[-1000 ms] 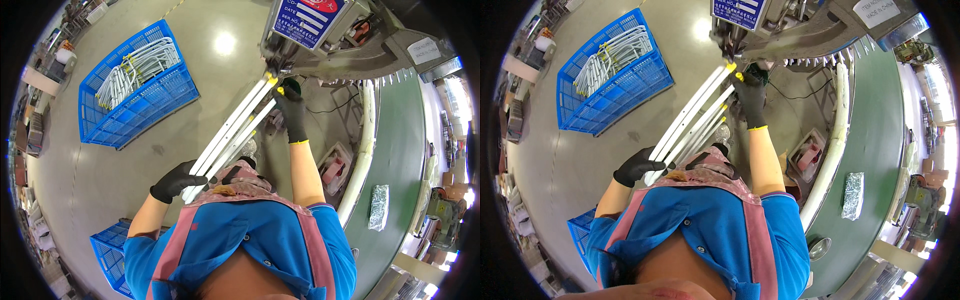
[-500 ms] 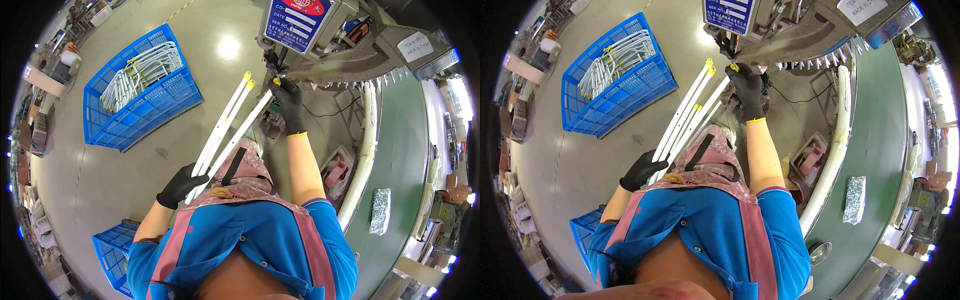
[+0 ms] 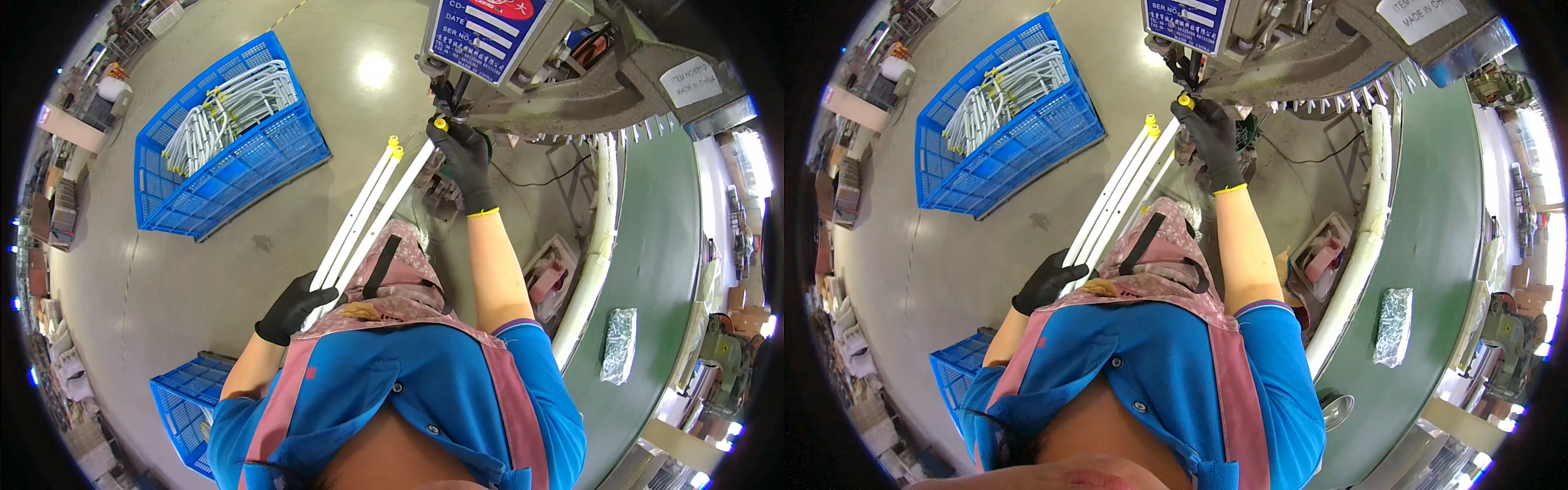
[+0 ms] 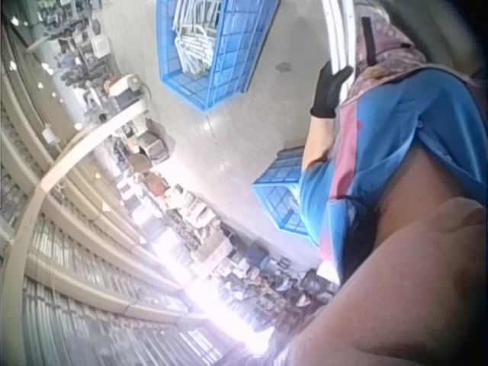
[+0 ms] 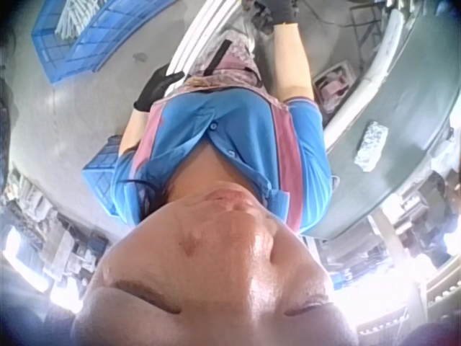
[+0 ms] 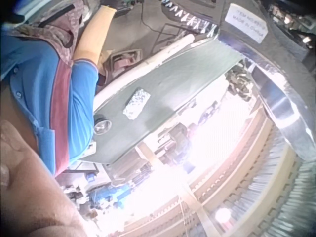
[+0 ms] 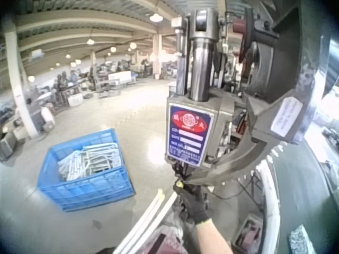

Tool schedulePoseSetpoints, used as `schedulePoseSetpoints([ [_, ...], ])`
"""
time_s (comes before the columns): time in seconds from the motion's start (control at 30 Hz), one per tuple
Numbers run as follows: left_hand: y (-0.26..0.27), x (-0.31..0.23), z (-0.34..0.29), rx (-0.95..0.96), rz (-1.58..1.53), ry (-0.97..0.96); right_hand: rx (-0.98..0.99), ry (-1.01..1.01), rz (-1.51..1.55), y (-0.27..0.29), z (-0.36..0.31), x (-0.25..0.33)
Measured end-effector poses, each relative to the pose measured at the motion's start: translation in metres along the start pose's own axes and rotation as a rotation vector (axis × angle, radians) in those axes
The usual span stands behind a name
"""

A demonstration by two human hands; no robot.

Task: The person collects white metal frame components from a blue crate and repeatedly inserts them into a machine to attach yellow end caps. The person then places the capped frames back into the crate. Other workers are visible in the background handling similar components.

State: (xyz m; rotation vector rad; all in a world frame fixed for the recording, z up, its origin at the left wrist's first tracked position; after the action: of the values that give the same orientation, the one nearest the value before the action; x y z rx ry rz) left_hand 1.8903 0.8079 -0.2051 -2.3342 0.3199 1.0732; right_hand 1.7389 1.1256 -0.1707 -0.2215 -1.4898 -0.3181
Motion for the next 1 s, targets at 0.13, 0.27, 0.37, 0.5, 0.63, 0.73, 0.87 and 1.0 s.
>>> schedulePoseSetpoints([
  [0.13,-0.003,-0.007,-0.001,0.014,0.126,-0.054,-0.009,0.003,-0.006,0.002,0.0,-0.006],
  [0.27,0.002,-0.003,-0.006,-0.003,0.133,0.001,0.001,0.032,-0.036,0.004,0.002,-0.002],
  [0.37,0.004,-0.007,-0.006,0.003,0.182,-0.047,0.069,0.104,-0.392,-0.001,0.011,0.008],
  [0.5,0.004,-0.004,-0.003,0.01,0.223,-0.013,0.07,0.14,-0.544,-0.009,0.027,0.006],
  [0.63,0.006,-0.003,-0.007,0.004,0.079,0.007,0.059,0.13,-0.381,-0.017,0.032,-0.008],
  [0.73,0.01,-0.007,-0.013,0.008,-0.058,0.021,0.091,0.057,-0.095,-0.017,0.032,-0.019],
  [0.87,0.016,-0.007,-0.013,0.047,-0.026,0.078,0.126,-0.001,-0.104,-0.018,0.028,-0.024],
  [1.0,0.017,-0.009,-0.013,0.107,-0.034,0.114,0.164,-0.097,-0.218,-0.017,0.025,-0.029],
])
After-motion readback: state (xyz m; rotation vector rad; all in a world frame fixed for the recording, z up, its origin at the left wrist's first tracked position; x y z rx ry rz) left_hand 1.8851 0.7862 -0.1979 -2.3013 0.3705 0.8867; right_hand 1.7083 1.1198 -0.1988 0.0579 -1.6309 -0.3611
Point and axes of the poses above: each hand's wrist, its own z-axis towards the middle knuckle, its own y-axis out of the back of the hand, x = y × z, the point moved 9 cm from there along z, towards the middle knuckle, and after that the axes turned 12 degrees about -z, right-handed, at the moved point
